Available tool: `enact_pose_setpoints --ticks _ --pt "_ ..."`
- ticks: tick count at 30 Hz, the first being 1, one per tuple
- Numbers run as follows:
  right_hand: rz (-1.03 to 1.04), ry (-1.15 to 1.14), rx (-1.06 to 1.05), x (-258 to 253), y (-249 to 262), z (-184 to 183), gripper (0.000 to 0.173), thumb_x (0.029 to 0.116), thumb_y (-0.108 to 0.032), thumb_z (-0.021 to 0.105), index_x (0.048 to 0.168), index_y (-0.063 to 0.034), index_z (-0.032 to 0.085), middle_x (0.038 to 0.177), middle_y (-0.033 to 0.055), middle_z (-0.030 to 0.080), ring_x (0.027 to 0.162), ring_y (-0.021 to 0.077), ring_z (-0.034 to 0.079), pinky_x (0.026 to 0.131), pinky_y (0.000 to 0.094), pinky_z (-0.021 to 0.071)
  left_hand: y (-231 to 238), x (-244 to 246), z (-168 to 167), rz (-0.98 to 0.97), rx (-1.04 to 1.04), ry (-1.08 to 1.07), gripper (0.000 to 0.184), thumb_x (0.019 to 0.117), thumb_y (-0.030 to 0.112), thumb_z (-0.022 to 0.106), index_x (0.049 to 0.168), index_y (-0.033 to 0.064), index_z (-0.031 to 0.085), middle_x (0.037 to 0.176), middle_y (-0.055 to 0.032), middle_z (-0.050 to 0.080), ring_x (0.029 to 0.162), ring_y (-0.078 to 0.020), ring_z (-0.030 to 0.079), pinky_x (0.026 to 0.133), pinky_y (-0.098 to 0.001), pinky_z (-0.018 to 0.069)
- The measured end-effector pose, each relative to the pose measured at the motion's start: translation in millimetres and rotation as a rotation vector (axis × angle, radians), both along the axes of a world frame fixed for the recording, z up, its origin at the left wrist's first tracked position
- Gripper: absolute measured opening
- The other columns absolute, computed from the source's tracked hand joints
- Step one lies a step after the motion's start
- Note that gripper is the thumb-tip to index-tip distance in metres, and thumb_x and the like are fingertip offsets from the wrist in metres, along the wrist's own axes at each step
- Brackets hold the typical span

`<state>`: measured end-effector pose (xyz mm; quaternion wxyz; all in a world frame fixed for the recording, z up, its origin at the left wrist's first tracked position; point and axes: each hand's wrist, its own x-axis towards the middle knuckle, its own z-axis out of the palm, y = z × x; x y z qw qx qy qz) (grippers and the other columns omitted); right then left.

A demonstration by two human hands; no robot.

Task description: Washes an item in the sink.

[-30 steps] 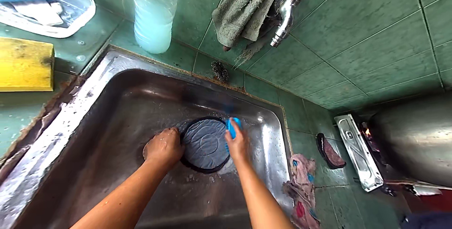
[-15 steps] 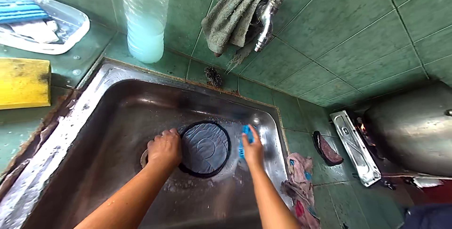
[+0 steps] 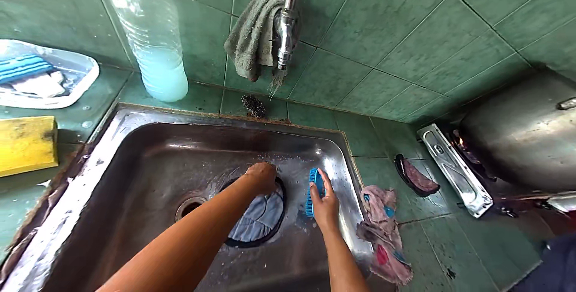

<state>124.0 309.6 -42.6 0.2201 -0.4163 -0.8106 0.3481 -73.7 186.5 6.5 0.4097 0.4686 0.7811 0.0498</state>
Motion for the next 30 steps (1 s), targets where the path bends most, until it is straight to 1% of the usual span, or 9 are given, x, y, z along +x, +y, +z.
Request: enact_pose_setpoints --ticks 5,8,11,14,17,20,23,26,30 --pt "-0.030 -0.017 0.024 0.6 0.7 3.0 0.053 0.0991 -0.030 0.063 0.149 -0.0130 0.055 0.141 0.0119 0.064 0.125 0.0274 0.065 0.106 0.0528 0.0499 -72.1 -8.7 4.2 0.594 0.299 -0.496 0.028 0.1032 0.027 0.062 0.117 0.0035 0.068 0.105 -0.0150 0.069 0.096 -0.0248 0.066 0.088 -0.0465 0.0534" --pt "0.029 -0.086 0.070 -7.2 -11.1 2.9 0.054 0.0987 -0.032 0.063 0.150 -0.0154 0.055 0.138 0.0121 0.066 0.122 0.0281 0.066 0.105 0.0514 0.0511 -125.4 -2.4 -32.6 0.814 0.217 -0.525 0.030 0.0996 0.024 0.068 0.116 -0.0015 0.066 0.105 -0.0208 0.070 0.091 -0.0313 0.072 0.083 -0.0511 0.0601" --pt "0.232 -0.050 0.125 -36.4 -55.6 0.3 0.053 0.0957 -0.032 0.067 0.146 -0.0145 0.060 0.122 0.0188 0.070 0.105 0.0313 0.070 0.092 0.0501 0.0571 -153.9 8.6 -60.2 0.852 0.078 -0.478 0.033 0.0967 0.028 0.072 0.110 -0.0026 0.067 0.099 -0.0187 0.073 0.085 -0.0286 0.075 0.082 -0.0476 0.0622" --pt "0.527 -0.205 0.192 -74.8 -129.9 3.0 0.048 0.0939 -0.038 0.068 0.141 -0.0337 0.064 0.116 0.0173 0.070 0.092 0.0303 0.071 0.077 0.0495 0.0602 -157.7 9.8 -60.3 0.843 0.048 -0.443 0.027 0.0947 0.024 0.074 0.106 0.0004 0.068 0.096 -0.0140 0.074 0.083 -0.0238 0.076 0.080 -0.0431 0.0636" --pt "0.686 -0.397 0.235 -96.7 -163.7 1.4 0.046 0.0951 -0.039 0.065 0.140 -0.0464 0.062 0.118 0.0218 0.068 0.089 0.0344 0.071 0.071 0.0521 0.0577 -164.8 3.7 -59.6 0.810 0.010 -0.343 0.023 0.0927 0.016 0.070 0.109 0.0004 0.069 0.106 -0.0182 0.071 0.097 -0.0302 0.071 0.089 -0.0514 0.0574" --pt "0.590 -0.348 0.356 -86.1 -115.0 -17.4 0.042 0.0933 -0.041 0.066 0.135 -0.0446 0.067 0.109 0.0207 0.071 0.083 0.0333 0.072 0.068 0.0523 0.0586 -168.0 8.0 -57.7 0.804 0.017 -0.363 0.030 0.0953 0.026 0.073 0.113 0.0019 0.070 0.107 -0.0173 0.073 0.096 -0.0284 0.073 0.091 -0.0491 0.0590" --pt "0.482 -0.500 0.382 -92.0 -81.1 -11.5 0.045 0.0969 -0.045 0.060 0.142 -0.0476 0.059 0.116 0.0212 0.069 0.091 0.0331 0.071 0.075 0.0505 0.0575 -151.7 14.9 -50.2 0.795 0.028 -0.363 0.029 0.0966 0.027 0.071 0.109 0.0015 0.070 0.099 -0.0149 0.074 0.089 -0.0260 0.073 0.088 -0.0466 0.0586" --pt "0.421 -0.503 0.381 -97.8 -105.6 -6.5 0.046 0.0960 -0.041 0.062 0.142 -0.0446 0.061 0.120 0.0224 0.067 0.089 0.0325 0.072 0.074 0.0484 0.0589 -144.4 11.3 -54.3 0.803 0.026 -0.370 0.026 0.0961 0.025 0.072 0.107 0.0016 0.069 0.096 -0.0140 0.074 0.084 -0.0241 0.074 0.083 -0.0447 0.0611" --pt "0.647 -0.316 0.469 -90.5 -141.5 -12.8 0.042 0.0906 -0.035 0.070 0.132 -0.0420 0.070 0.103 0.0218 0.071 0.074 0.0326 0.071 0.061 0.0488 0.0580 -153.3 5.3 -58.3 0.740 0.012 -0.344 0.022 0.0927 0.017 0.069 0.106 -0.0002 0.070 0.104 -0.0178 0.072 0.096 -0.0304 0.071 0.091 -0.0513 0.0550"
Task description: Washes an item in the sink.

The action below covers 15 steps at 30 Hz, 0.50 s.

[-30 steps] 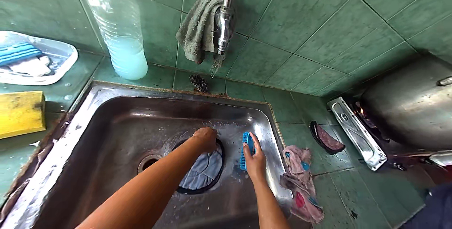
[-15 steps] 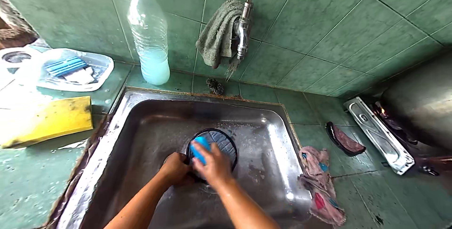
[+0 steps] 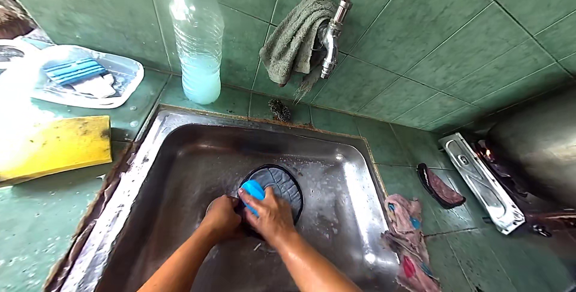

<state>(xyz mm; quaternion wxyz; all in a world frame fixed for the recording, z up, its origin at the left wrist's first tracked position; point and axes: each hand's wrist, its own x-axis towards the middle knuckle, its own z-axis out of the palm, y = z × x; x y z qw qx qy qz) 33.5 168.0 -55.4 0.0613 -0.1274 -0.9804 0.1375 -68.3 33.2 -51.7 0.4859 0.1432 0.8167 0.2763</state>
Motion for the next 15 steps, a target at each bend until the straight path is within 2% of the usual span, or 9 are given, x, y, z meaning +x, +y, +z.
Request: enact_pose_setpoints --ticks 1,2,4,6,7,9,11,13,15 --pt "-0.014 0.031 0.026 1.2 14.5 -3.7 0.041 0.0896 -0.036 0.071 0.130 -0.0416 0.071 0.101 0.0216 0.072 0.071 0.0324 0.071 0.059 0.0490 0.0580 -4.6 2.0 -0.8 0.010 0.014 -0.024 0.023 0.0957 0.021 0.071 0.106 0.0005 0.070 0.099 -0.0154 0.073 0.090 -0.0266 0.073 0.087 -0.0470 0.0587" --pt "-0.072 0.024 0.052 1.1 35.5 -5.4 0.041 0.0903 -0.037 0.070 0.131 -0.0418 0.070 0.103 0.0214 0.072 0.072 0.0323 0.072 0.060 0.0493 0.0584 -7.8 5.7 -1.9 0.044 0.034 -0.054 0.022 0.0976 0.022 0.070 0.104 0.0014 0.068 0.092 -0.0121 0.075 0.079 -0.0217 0.075 0.079 -0.0409 0.0631" --pt "-0.233 -0.116 0.065 -7.6 74.5 3.7 0.044 0.0960 -0.040 0.063 0.140 -0.0441 0.063 0.114 0.0218 0.069 0.084 0.0341 0.072 0.070 0.0510 0.0585 -6.6 7.9 0.0 0.110 0.052 -0.099 0.021 0.0983 0.021 0.070 0.102 0.0004 0.066 0.084 -0.0105 0.074 0.070 -0.0194 0.074 0.073 -0.0377 0.0638" --pt "-0.337 -0.219 0.016 -16.6 83.7 13.9 0.048 0.0995 -0.042 0.059 0.147 -0.0446 0.055 0.124 0.0223 0.066 0.094 0.0348 0.071 0.079 0.0516 0.0573 -3.1 8.4 0.2 0.120 0.036 -0.097 0.021 0.0972 0.021 0.071 0.100 0.0007 0.066 0.082 -0.0099 0.074 0.068 -0.0188 0.074 0.071 -0.0374 0.0635" --pt "-0.326 -0.183 -0.018 -20.0 71.9 15.0 0.048 0.0981 -0.040 0.061 0.146 -0.0419 0.058 0.124 0.0227 0.066 0.093 0.0348 0.071 0.079 0.0517 0.0576 -2.1 7.2 -0.2 0.122 0.029 -0.091 0.021 0.0964 0.021 0.072 0.100 0.0012 0.066 0.081 -0.0093 0.074 0.067 -0.0185 0.074 0.070 -0.0371 0.0636" --pt "-0.159 -0.081 -0.070 -22.2 27.4 10.4 0.044 0.0938 -0.038 0.067 0.137 -0.0380 0.067 0.117 0.0221 0.069 0.085 0.0334 0.073 0.072 0.0507 0.0597 -2.3 5.1 -1.5 0.122 0.023 -0.095 0.020 0.0961 0.021 0.072 0.100 0.0020 0.066 0.081 -0.0087 0.075 0.067 -0.0181 0.074 0.070 -0.0365 0.0639" --pt "0.033 -0.086 -0.058 -21.3 -3.7 4.3 0.042 0.0942 -0.038 0.066 0.136 -0.0429 0.066 0.111 0.0220 0.069 0.081 0.0328 0.072 0.067 0.0495 0.0582 -6.3 4.8 -2.1 0.124 0.031 -0.096 0.016 0.0961 0.017 0.070 0.101 0.0021 0.067 0.084 -0.0097 0.075 0.069 -0.0189 0.074 0.070 -0.0374 0.0638" --pt "0.024 -0.060 -0.022 -21.6 9.5 -3.8 0.042 0.0936 -0.039 0.066 0.135 -0.0459 0.066 0.106 0.0206 0.071 0.077 0.0320 0.072 0.063 0.0496 0.0575 -12.0 5.1 -1.5 0.105 0.038 -0.095 0.019 0.0987 0.020 0.069 0.105 0.0014 0.068 0.087 -0.0107 0.075 0.072 -0.0196 0.075 0.074 -0.0389 0.0637" --pt "-0.126 -0.090 0.017 -22.6 45.7 -2.5 0.044 0.0938 -0.040 0.066 0.137 -0.0471 0.064 0.112 0.0208 0.070 0.083 0.0335 0.072 0.069 0.0522 0.0580 -13.4 7.4 -0.1 0.083 0.041 -0.089 0.016 0.1007 0.017 0.064 0.103 0.0019 0.069 0.084 -0.0089 0.074 0.070 -0.0183 0.074 0.073 -0.0381 0.0630"
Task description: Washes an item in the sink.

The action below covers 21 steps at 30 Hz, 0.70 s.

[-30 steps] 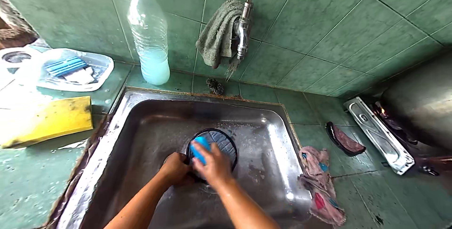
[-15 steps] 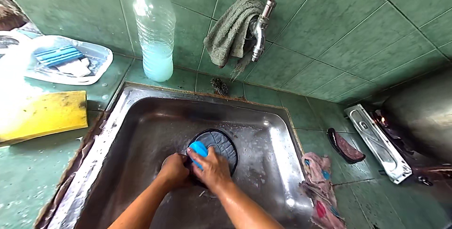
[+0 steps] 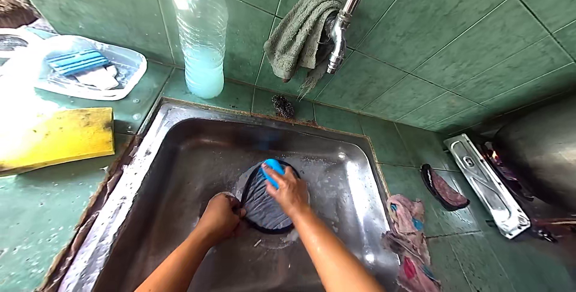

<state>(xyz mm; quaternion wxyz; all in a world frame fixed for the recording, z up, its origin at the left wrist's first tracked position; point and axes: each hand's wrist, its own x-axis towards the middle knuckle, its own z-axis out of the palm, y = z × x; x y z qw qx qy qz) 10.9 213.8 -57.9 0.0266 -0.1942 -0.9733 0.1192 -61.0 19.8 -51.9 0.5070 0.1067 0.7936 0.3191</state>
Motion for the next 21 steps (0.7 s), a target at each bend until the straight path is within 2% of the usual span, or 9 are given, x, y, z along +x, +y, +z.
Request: enact_pose_setpoints --ticks 3,5,7,9,11,13,16,19,21 --pt "-0.249 -0.065 0.062 5.5 67.0 13.4 0.050 0.0957 -0.039 0.066 0.145 -0.0439 0.058 0.125 0.0216 0.066 0.095 0.0360 0.072 0.079 0.0551 0.0583 -5.3 0.6 2.4 -0.029 0.005 -0.014 0.012 0.0983 0.010 0.062 0.099 0.0030 0.072 0.081 -0.0072 0.074 0.068 -0.0175 0.073 0.071 -0.0375 0.0626" --pt "-0.219 -0.145 0.025 17.7 77.5 19.7 0.052 0.0968 -0.041 0.061 0.148 -0.0420 0.055 0.127 0.0210 0.066 0.101 0.0352 0.071 0.084 0.0537 0.0571 -3.0 -1.7 3.4 -0.015 0.022 -0.020 0.012 0.0995 0.010 0.060 0.100 0.0026 0.070 0.082 -0.0067 0.074 0.068 -0.0166 0.073 0.071 -0.0362 0.0627" --pt "-0.117 -0.151 -0.042 33.1 58.4 19.6 0.050 0.0956 -0.041 0.062 0.145 -0.0413 0.058 0.127 0.0219 0.065 0.100 0.0354 0.070 0.083 0.0533 0.0576 8.5 -1.3 2.2 0.040 0.063 -0.006 0.015 0.1015 0.012 0.059 0.104 0.0018 0.070 0.087 -0.0073 0.075 0.073 -0.0171 0.074 0.076 -0.0374 0.0629" --pt "-0.023 -0.091 -0.086 39.9 27.7 12.9 0.048 0.0931 -0.040 0.065 0.141 -0.0424 0.062 0.119 0.0213 0.067 0.091 0.0335 0.071 0.075 0.0513 0.0584 19.7 -2.5 2.4 0.107 0.117 0.043 0.019 0.1029 0.018 0.060 0.107 0.0027 0.070 0.090 -0.0062 0.076 0.077 -0.0161 0.075 0.079 -0.0373 0.0626" --pt "0.040 -0.027 -0.174 40.7 5.0 6.6 0.047 0.0918 -0.039 0.067 0.138 -0.0412 0.065 0.113 0.0196 0.069 0.087 0.0315 0.071 0.071 0.0498 0.0584 28.3 -1.3 5.5 0.129 0.131 0.087 0.024 0.0980 0.026 0.070 0.108 0.0044 0.071 0.092 -0.0068 0.076 0.082 -0.0170 0.075 0.084 -0.0391 0.0616" --pt "0.000 -0.025 -0.344 40.3 -4.0 7.5 0.048 0.0940 -0.040 0.065 0.142 -0.0386 0.063 0.118 0.0166 0.068 0.098 0.0284 0.069 0.081 0.0481 0.0577 37.8 4.3 11.6 0.087 0.085 0.142 0.037 0.0873 0.027 0.082 0.113 0.0027 0.070 0.099 -0.0121 0.073 0.092 -0.0239 0.072 0.090 -0.0456 0.0570" --pt "-0.088 0.081 -0.532 37.0 -0.3 0.1 0.050 0.0952 -0.041 0.065 0.144 -0.0325 0.061 0.121 0.0137 0.068 0.107 0.0246 0.067 0.092 0.0456 0.0562 50.2 15.3 14.4 0.005 0.042 0.170 0.053 0.0795 0.028 0.087 0.119 0.0002 0.066 0.107 -0.0169 0.071 0.104 -0.0312 0.068 0.096 -0.0515 0.0524" --pt "-0.095 0.102 -0.523 38.2 -4.2 -3.3 0.050 0.0944 -0.041 0.065 0.143 -0.0327 0.062 0.117 0.0135 0.068 0.103 0.0245 0.067 0.089 0.0451 0.0566 54.8 28.1 6.3 -0.055 0.038 0.129 0.035 0.0872 0.028 0.078 0.109 0.0014 0.069 0.104 -0.0172 0.071 0.099 -0.0319 0.069 0.092 -0.0534 0.0535" --pt "-0.041 0.053 -0.449 40.9 -14.5 2.6 0.048 0.0940 -0.040 0.066 0.142 -0.0364 0.063 0.117 0.0157 0.068 0.100 0.0272 0.068 0.084 0.0473 0.0580 51.1 27.6 6.0 -0.050 -0.010 0.144 0.021 0.0905 0.020 0.068 0.101 0.0026 0.072 0.100 -0.0171 0.072 0.096 -0.0319 0.070 0.088 -0.0542 0.0542"
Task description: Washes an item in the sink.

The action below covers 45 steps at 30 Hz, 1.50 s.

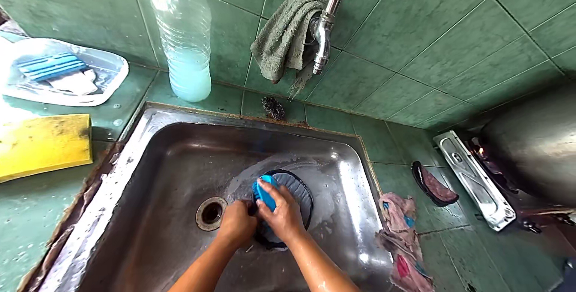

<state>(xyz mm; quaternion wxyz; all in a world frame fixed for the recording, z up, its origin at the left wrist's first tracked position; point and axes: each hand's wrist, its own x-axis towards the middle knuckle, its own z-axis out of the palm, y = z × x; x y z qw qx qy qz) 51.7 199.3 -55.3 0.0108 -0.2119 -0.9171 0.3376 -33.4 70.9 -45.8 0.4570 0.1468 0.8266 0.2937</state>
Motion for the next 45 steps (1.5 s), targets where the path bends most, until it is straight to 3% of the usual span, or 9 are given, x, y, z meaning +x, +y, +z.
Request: enact_pose_setpoints --ticks 5,9,15,21,28,34,38,41,45 --pt "0.155 -0.005 0.365 -0.1 -9.5 -0.4 0.043 0.0924 -0.038 0.067 0.135 -0.0440 0.067 0.103 0.0200 0.070 0.076 0.0304 0.071 0.062 0.0470 0.0572 -24.1 -15.1 -0.5 0.017 -0.061 -0.047 0.018 0.0937 0.019 0.068 0.101 0.0029 0.072 0.098 -0.0154 0.073 0.088 -0.0279 0.073 0.086 -0.0499 0.0580" --pt "0.026 -0.059 0.512 -1.1 33.6 -2.3 0.044 0.0935 -0.039 0.064 0.137 -0.0438 0.066 0.108 0.0209 0.070 0.079 0.0312 0.072 0.065 0.0471 0.0575 -32.1 -17.4 -5.7 0.070 -0.003 -0.115 0.022 0.0972 0.023 0.070 0.104 0.0030 0.071 0.094 -0.0131 0.074 0.080 -0.0234 0.074 0.081 -0.0444 0.0616" --pt "0.068 -0.005 0.418 -12.0 -33.7 5.0 0.043 0.0911 -0.034 0.070 0.134 -0.0416 0.069 0.107 0.0218 0.070 0.076 0.0317 0.072 0.062 0.0483 0.0585 -28.4 -20.7 -2.1 0.032 -0.012 -0.056 0.015 0.0924 0.014 0.067 0.102 0.0030 0.071 0.094 -0.0137 0.073 0.083 -0.0246 0.073 0.082 -0.0465 0.0588" --pt "-0.076 -0.253 0.466 -19.0 45.3 10.1 0.048 0.0988 -0.041 0.059 0.147 -0.0451 0.055 0.123 0.0221 0.066 0.092 0.0336 0.071 0.078 0.0497 0.0575 -43.7 -19.0 -3.5 0.052 -0.003 -0.121 0.022 0.0980 0.022 0.069 0.107 0.0016 0.069 0.093 -0.0127 0.074 0.077 -0.0212 0.074 0.078 -0.0414 0.0623" --pt "0.077 0.058 0.466 -8.2 -17.0 -7.3 0.042 0.0891 -0.035 0.071 0.131 -0.0411 0.071 0.101 0.0201 0.071 0.070 0.0298 0.071 0.058 0.0465 0.0578 -49.3 -24.3 -1.2 0.039 -0.013 -0.114 0.022 0.0980 0.021 0.069 0.106 0.0013 0.070 0.099 -0.0145 0.073 0.084 -0.0240 0.074 0.083 -0.0440 0.0616" --pt "-0.247 -0.253 0.419 -12.1 70.9 13.7 0.051 0.0981 -0.039 0.063 0.149 -0.0388 0.055 0.127 0.0222 0.065 0.099 0.0365 0.071 0.081 0.0544 0.0573 -46.3 -22.7 -3.7 0.066 -0.008 -0.117 0.022 0.0975 0.022 0.070 0.105 0.0016 0.069 0.093 -0.0124 0.073 0.077 -0.0210 0.074 0.078 -0.0409 0.0624" --pt "0.070 -0.004 0.399 -2.2 -33.4 4.5 0.043 0.0895 -0.035 0.071 0.133 -0.0390 0.070 0.107 0.0212 0.070 0.076 0.0310 0.072 0.062 0.0477 0.0591 -44.1 -24.3 -4.8 0.046 -0.025 -0.068 0.019 0.0953 0.021 0.071 0.102 0.0031 0.071 0.093 -0.0122 0.073 0.081 -0.0220 0.074 0.081 -0.0436 0.0611" --pt "0.087 0.068 0.463 2.0 -22.6 -7.0 0.043 0.0876 -0.034 0.072 0.130 -0.0407 0.072 0.101 0.0201 0.071 0.069 0.0301 0.071 0.056 0.0470 0.0578 -52.8 -24.8 -3.1 0.033 -0.030 -0.080 0.022 0.0968 0.021 0.071 0.108 0.0023 0.071 0.101 -0.0146 0.073 0.088 -0.0249 0.074 0.086 -0.0457 0.0604" --pt "-0.198 -0.256 0.463 -12.1 61.6 15.0 0.050 0.0977 -0.039 0.062 0.147 -0.0419 0.056 0.125 0.0222 0.066 0.093 0.0344 0.072 0.079 0.0519 0.0578 -42.8 -21.4 -3.8 0.071 0.004 -0.113 0.023 0.0981 0.022 0.069 0.107 0.0007 0.069 0.093 -0.0131 0.074 0.078 -0.0213 0.074 0.079 -0.0413 0.0621"
